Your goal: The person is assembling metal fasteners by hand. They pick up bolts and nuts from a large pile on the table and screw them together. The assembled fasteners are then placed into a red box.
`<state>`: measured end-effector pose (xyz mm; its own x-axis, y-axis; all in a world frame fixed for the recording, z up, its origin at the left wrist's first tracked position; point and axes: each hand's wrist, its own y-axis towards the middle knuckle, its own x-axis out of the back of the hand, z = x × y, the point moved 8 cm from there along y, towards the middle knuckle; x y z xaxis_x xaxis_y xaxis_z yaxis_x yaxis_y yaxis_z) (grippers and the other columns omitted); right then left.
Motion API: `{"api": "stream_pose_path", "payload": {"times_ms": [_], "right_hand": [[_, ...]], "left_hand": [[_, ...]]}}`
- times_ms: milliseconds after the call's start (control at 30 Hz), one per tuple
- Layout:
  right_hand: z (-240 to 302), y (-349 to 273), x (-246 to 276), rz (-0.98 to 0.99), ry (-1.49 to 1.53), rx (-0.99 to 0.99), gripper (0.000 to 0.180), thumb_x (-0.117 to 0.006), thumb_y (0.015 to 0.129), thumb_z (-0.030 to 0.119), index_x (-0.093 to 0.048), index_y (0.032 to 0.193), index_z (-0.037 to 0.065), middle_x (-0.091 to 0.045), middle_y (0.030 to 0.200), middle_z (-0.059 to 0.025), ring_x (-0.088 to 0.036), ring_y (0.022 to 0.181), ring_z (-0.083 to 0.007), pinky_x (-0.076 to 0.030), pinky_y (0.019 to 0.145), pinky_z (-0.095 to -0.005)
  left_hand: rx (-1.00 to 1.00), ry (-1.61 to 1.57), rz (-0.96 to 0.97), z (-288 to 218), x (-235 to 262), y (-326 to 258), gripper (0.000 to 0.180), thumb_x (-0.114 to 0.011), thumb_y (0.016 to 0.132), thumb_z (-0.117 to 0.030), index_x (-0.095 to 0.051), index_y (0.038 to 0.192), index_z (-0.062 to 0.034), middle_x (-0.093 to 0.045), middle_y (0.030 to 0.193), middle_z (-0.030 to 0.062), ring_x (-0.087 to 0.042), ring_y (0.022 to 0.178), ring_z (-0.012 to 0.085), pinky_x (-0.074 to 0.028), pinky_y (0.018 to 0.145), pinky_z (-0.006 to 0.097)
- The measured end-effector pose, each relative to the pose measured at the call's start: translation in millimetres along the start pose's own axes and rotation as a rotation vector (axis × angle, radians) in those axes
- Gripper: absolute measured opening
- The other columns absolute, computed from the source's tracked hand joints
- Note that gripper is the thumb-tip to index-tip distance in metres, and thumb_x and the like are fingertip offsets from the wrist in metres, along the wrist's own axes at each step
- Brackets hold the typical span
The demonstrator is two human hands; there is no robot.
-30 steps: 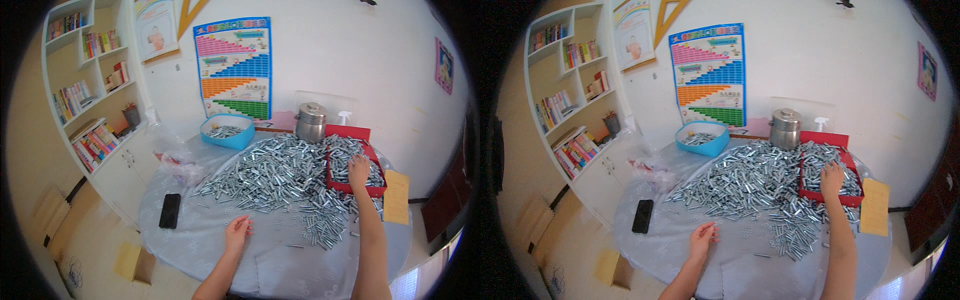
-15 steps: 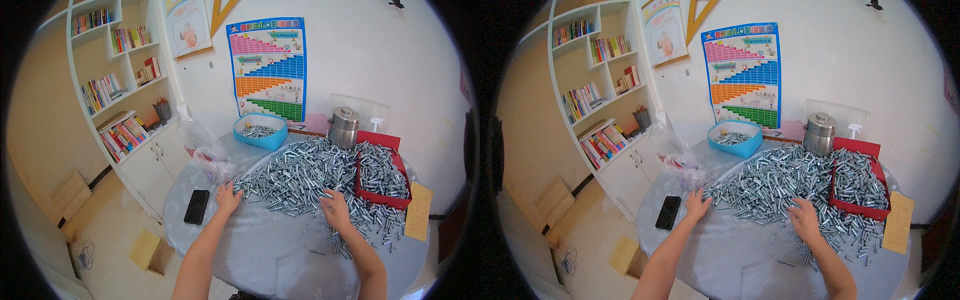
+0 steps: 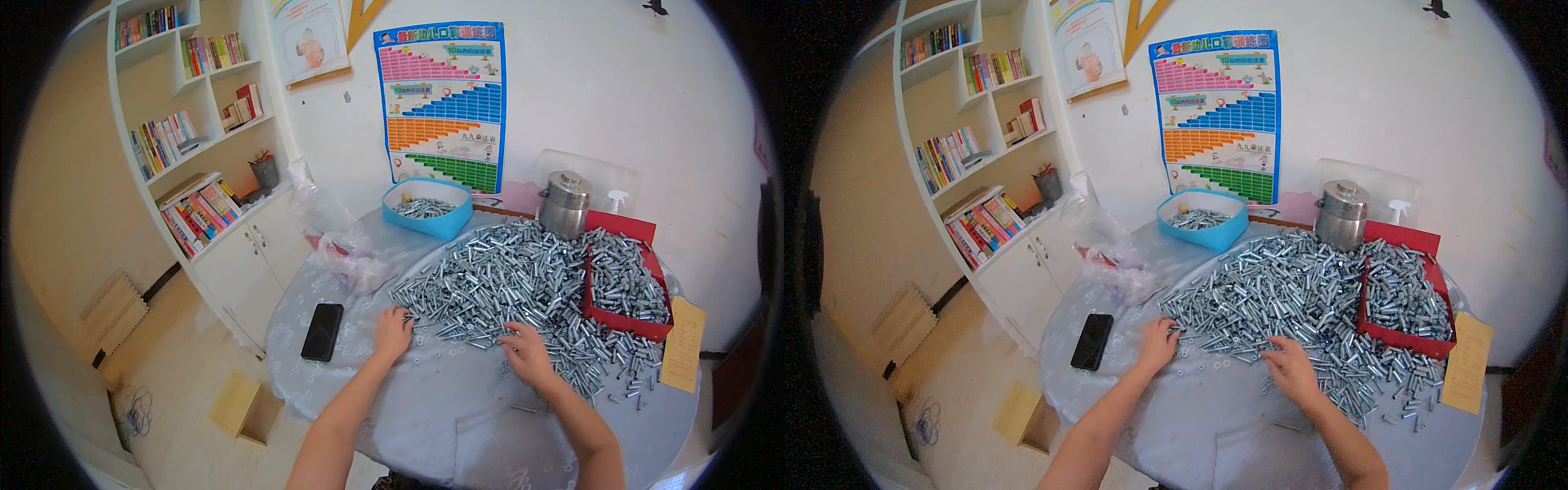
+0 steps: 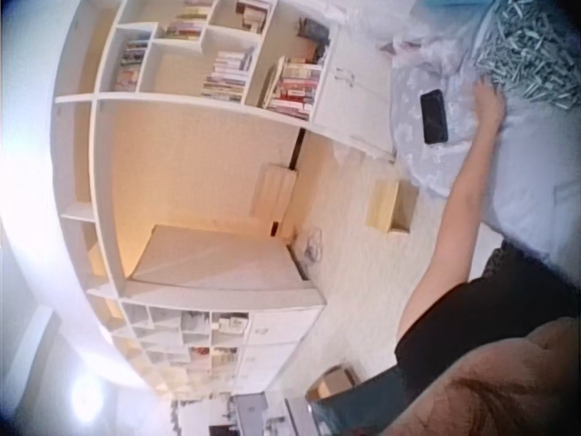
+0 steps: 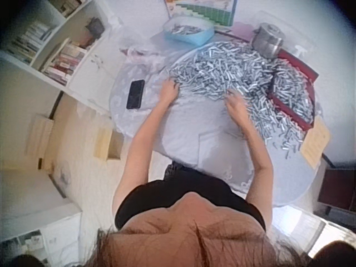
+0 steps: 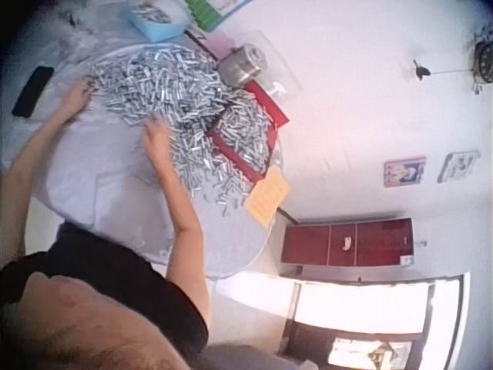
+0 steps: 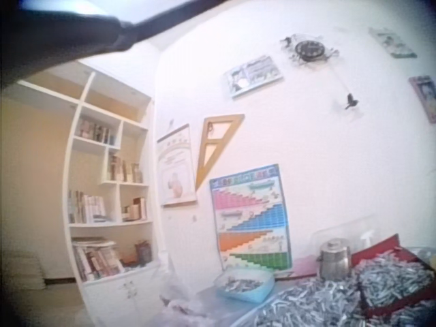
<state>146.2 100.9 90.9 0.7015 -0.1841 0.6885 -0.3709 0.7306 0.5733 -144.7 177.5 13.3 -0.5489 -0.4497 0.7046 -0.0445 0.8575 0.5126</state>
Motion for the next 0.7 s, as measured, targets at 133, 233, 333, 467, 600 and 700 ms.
{"api": "stream_pose_path", "payload": {"times_ms": [133, 233, 333, 467, 600, 700], "right_hand": [[17, 1, -12, 0.055, 0.031, 0.001, 0.018, -0.06, 0.075, 0.007, -0.064, 0.093, 0.006, -0.055, 0.112, -0.0117, -0.051, 0.1, -0.0305, -0.042, 0.085, -0.037], [15, -5, -20, 0.095, 0.059, 0.007, 0.019, -0.06, 0.075, 0.007, -0.064, 0.093, 0.006, -0.054, 0.113, -0.0114, -0.051, 0.1, -0.0296, -0.042, 0.085, -0.0369], [15, -11, -20, 0.131, 0.048, 0.004, 0.02, -0.059, 0.075, 0.008, -0.064, 0.095, 0.006, -0.054, 0.114, -0.011, -0.051, 0.102, -0.0287, -0.041, 0.086, -0.0369], [9, -22, -22, 0.167, 0.041, 0.001, 0.021, -0.058, 0.075, 0.007, -0.063, 0.096, 0.007, -0.055, 0.113, -0.0104, -0.051, 0.103, -0.0285, -0.041, 0.087, -0.0369], [13, -25, -30, 0.248, 0.069, -0.006, 0.023, -0.057, 0.076, 0.009, -0.062, 0.099, 0.007, -0.055, 0.112, -0.0102, -0.051, 0.102, -0.0288, -0.04, 0.089, -0.0364], [21, -24, -38, 0.307, 0.076, -0.011, 0.024, -0.056, 0.077, 0.011, -0.061, 0.101, 0.008, -0.056, 0.111, -0.0097, -0.051, 0.102, -0.0285, -0.04, 0.089, -0.036]], "left_hand": [[-0.069, -0.082, 0.03, -28, 3, -21, 0.026, -0.057, 0.078, -0.011, -0.054, 0.102, -0.0025, -0.05, 0.111, 0.0172, -0.044, 0.105, 0.0352, -0.035, 0.092, 0.041], [-0.121, -0.163, 0.07, -41, 2, -34, 0.026, -0.057, 0.078, -0.009, -0.053, 0.102, -0.0012, -0.05, 0.109, 0.0178, -0.043, 0.104, 0.0358, -0.035, 0.091, 0.041], [-0.139, -0.221, 0.153, -54, -5, -49, 0.03, -0.057, 0.077, -0.006, -0.051, 0.106, -0.0029, -0.048, 0.114, 0.0181, -0.042, 0.107, 0.0366, -0.034, 0.092, 0.041], [-0.177, -0.315, 0.265, -81, -15, -69, 0.039, -0.057, 0.075, -0.001, -0.047, 0.113, -0.0033, -0.042, 0.124, 0.0186, -0.037, 0.117, 0.0364, -0.029, 0.099, 0.04], [-0.196, -0.474, 0.406, -113, -3, -83, 0.052, -0.057, 0.072, 0.005, -0.043, 0.121, -0.0043, -0.034, 0.133, 0.0171, -0.031, 0.125, 0.0331, -0.024, 0.104, 0.037], [-0.084, -0.705, 0.489, -117, 8, -87, 0.056, -0.057, 0.073, 0.006, -0.041, 0.125, -0.0062, -0.031, 0.137, 0.0145, -0.027, 0.129, 0.0282, -0.024, 0.105, 0.036]]}}
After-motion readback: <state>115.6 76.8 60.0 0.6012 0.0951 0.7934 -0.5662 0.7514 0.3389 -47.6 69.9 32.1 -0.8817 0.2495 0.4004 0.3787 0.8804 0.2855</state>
